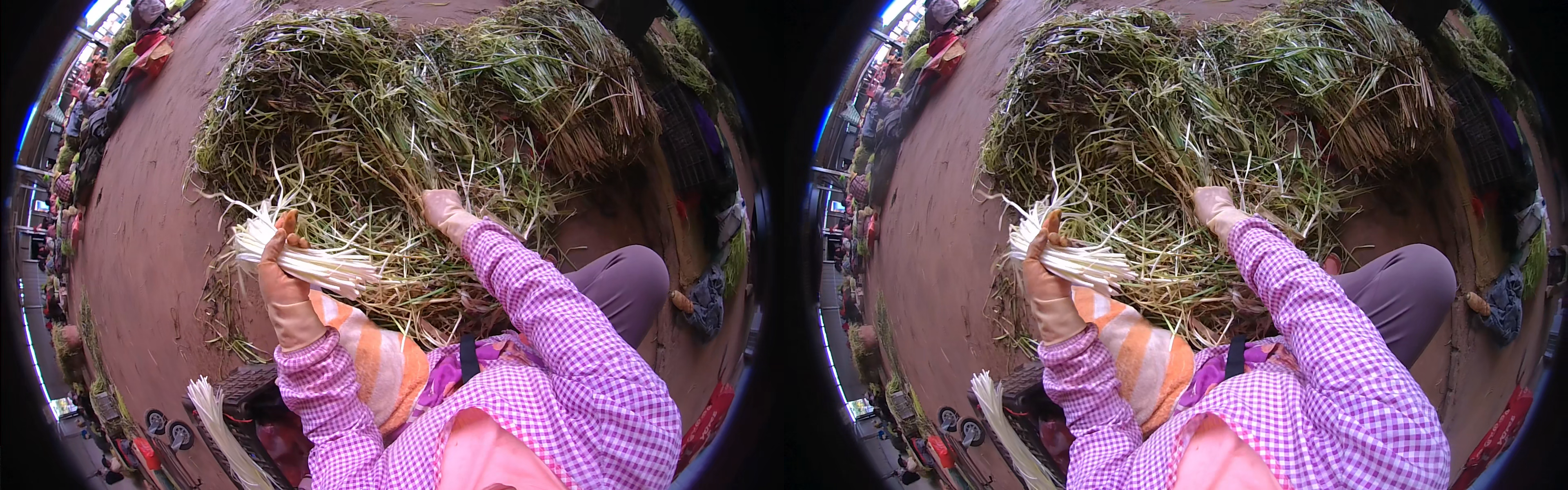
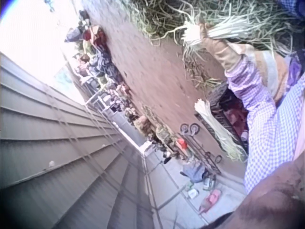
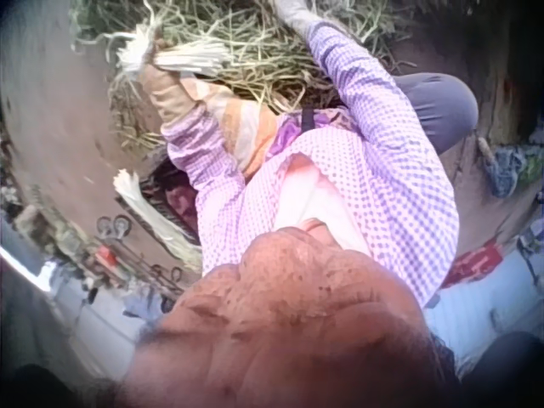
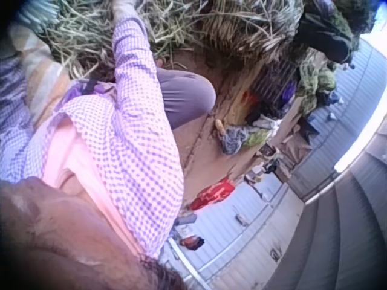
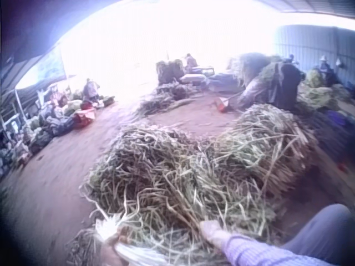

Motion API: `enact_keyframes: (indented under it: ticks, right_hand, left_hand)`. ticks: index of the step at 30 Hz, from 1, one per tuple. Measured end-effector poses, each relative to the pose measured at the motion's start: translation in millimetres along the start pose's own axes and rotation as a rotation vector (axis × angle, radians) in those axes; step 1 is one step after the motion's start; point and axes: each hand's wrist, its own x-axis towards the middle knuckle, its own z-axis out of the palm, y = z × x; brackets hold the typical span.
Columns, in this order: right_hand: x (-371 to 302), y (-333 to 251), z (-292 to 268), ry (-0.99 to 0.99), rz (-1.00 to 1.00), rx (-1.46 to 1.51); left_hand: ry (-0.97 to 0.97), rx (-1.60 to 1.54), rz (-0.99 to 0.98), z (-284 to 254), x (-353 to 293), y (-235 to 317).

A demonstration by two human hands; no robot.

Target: The person sits on the ground and repeatedly pulls apart bundles of plant fibers by hand, separating usable strands from waste. The person holds the bundle in one hand and strips fibers with the other, dropping the waste onto a pile nearby.

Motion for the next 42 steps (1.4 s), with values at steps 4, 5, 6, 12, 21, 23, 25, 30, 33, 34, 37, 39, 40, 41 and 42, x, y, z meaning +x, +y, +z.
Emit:
enact_keyframes:
  ticks: [4,5,6,12,21,23,25,30,33,34,37,39,40,41,42]
  right_hand:
    - [4.7,16.3,-11.2,-0.111,0.129,0.083]
    - [6.5,21.5,-20.3,-0.135,0.187,0.156]
    - [0.9,27.9,-26.0,-0.152,0.175,0.165]
    - [-74.1,51.3,-42.8,-0.233,-0.127,1.532]
    - [-130.6,18.9,-45.3,-0.365,-0.346,1.595]
    - [-137.3,10.9,-39.1,-0.449,-0.349,1.58]
    - [-144.8,0.6,-29.0,-0.507,-0.46,1.624]
    - [-158.0,-21.4,-12.6,-0.58,-0.421,1.492]
    - [-164.2,-25.8,-12.8,-0.606,-0.385,1.446]
    - [-165.0,-26.7,-15.0,-0.637,-0.373,1.409]
    - [-161.5,-32.4,-28.2,-0.59,-0.325,1.294]
    - [-150.2,-42.8,-43.1,-0.328,-0.196,1.172]
    - [-143.1,-49.5,-50.6,-0.212,-0.272,1.318]
    - [-134.9,-57.0,-58.2,-0.089,-0.317,1.445]
    - [-128.1,-66.0,-62.6,-0.013,-0.341,1.458]
  left_hand:
    - [0.03,0.064,0.019,9.9,-7.6,-2.3]
    - [0.026,0.067,0.026,13.8,-9.2,-3.2]
    - [-0.056,0.051,0.038,17.1,-11.6,-4.8]
    - [-0.075,0.187,-0.055,26.8,-16.3,-14.4]
    - [-0.065,0.4,-0.112,27.1,-20.6,-34.2]
    - [0.015,0.457,-0.086,26.3,-20.0,-37.1]
    - [0.011,0.502,-0.103,25.2,-19.1,-44.1]
    - [-0.03,0.531,-0.166,22.3,-16.4,-54.9]
    - [-0.058,0.52,-0.154,21.7,-17.4,-57.8]
    - [-0.058,0.521,-0.159,21.4,-17.6,-58.2]
    - [-0.044,0.572,-0.157,20.8,-17.8,-63.3]
    - [-0.032,0.613,-0.152,20.6,-16.4,-67.0]
    - [-0.023,0.632,-0.158,20.9,-15.5,-69.4]
    - [-0.016,0.65,-0.152,21.8,-14.4,-71.3]
    - [-0.014,0.678,-0.125,23.7,-12.9,-73.3]
